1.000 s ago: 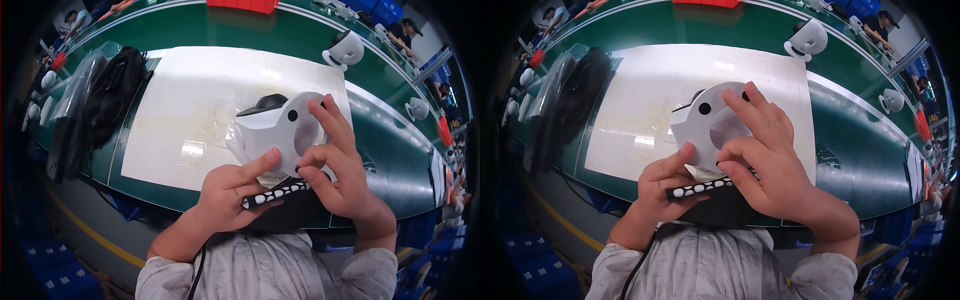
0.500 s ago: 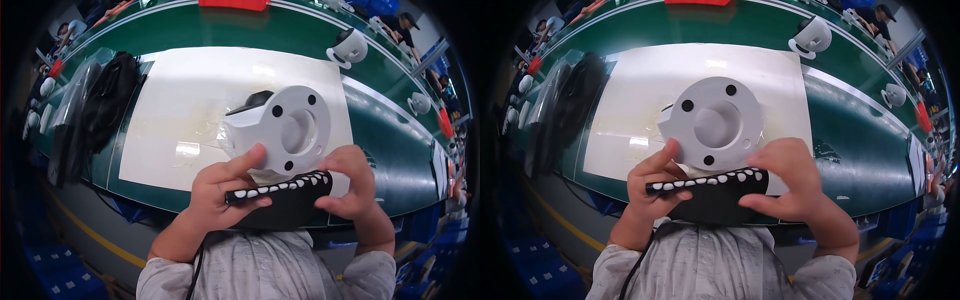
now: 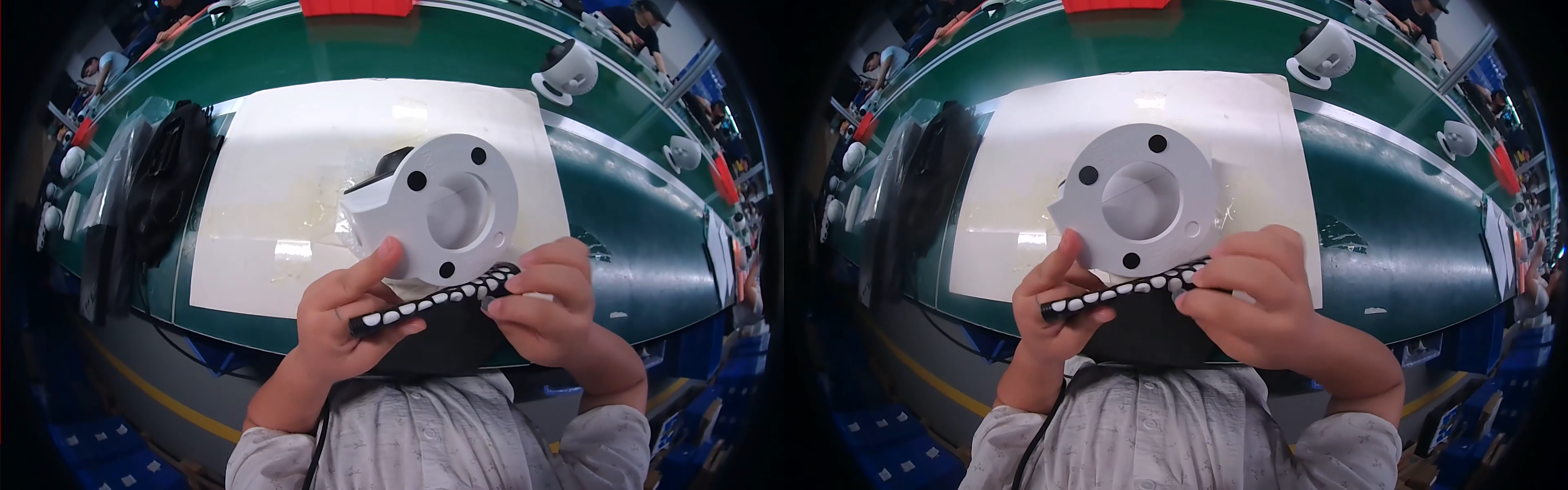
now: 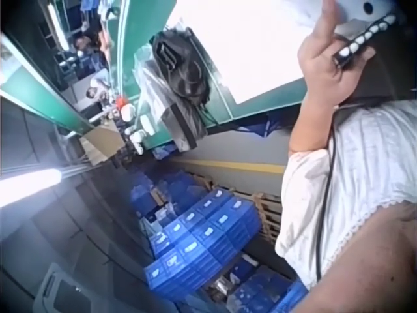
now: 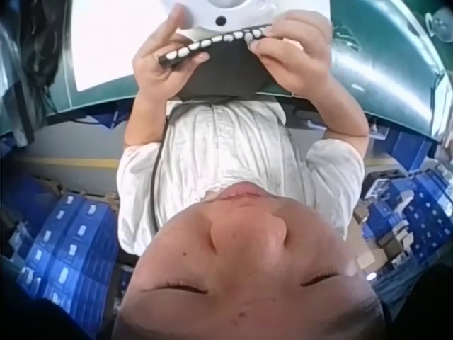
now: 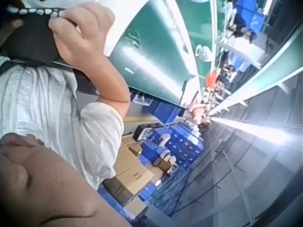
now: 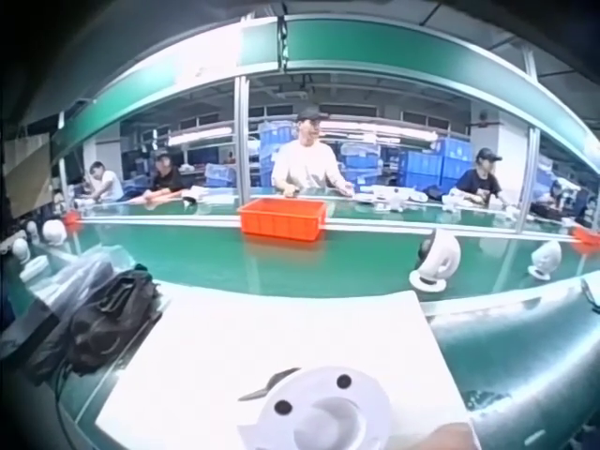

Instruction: Assembling components of a white plastic electronic housing at an industrial workstation.

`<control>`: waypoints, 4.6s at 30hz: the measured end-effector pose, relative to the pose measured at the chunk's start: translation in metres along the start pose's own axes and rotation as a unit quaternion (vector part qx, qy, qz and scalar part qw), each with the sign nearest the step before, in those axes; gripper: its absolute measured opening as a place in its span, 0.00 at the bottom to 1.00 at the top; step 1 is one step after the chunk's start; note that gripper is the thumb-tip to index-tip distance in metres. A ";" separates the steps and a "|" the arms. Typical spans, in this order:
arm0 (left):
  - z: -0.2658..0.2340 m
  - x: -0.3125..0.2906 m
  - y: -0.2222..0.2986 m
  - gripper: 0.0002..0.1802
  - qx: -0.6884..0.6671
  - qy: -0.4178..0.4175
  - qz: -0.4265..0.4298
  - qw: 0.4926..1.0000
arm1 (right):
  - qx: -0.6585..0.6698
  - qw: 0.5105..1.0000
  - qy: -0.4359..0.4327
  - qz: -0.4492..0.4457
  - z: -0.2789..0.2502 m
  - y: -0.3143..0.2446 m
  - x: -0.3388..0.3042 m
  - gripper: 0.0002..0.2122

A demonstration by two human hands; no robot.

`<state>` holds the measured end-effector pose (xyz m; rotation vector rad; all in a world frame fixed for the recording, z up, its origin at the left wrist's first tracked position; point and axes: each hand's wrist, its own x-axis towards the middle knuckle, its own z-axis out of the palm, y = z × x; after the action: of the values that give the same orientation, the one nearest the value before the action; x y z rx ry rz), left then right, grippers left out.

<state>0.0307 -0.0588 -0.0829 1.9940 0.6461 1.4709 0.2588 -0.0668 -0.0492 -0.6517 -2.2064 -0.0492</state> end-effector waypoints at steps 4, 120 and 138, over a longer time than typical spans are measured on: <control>0.000 -0.001 -0.003 0.13 0.035 -0.004 0.007 0.999 | 0.043 0.986 0.032 0.160 0.001 0.010 0.005 0.05; -0.082 -0.018 -0.042 0.13 0.034 0.052 -0.083 0.995 | 0.225 0.972 -0.039 0.056 0.078 0.054 0.059 0.21; -0.080 -0.010 -0.043 0.10 -0.070 0.124 -0.249 0.958 | 0.412 0.857 -0.110 0.290 0.090 0.042 0.061 0.14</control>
<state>-0.0505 -0.0218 -0.1006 1.4094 1.0320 1.4087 0.1828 0.0180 -0.0722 -0.7959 -1.8727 1.2612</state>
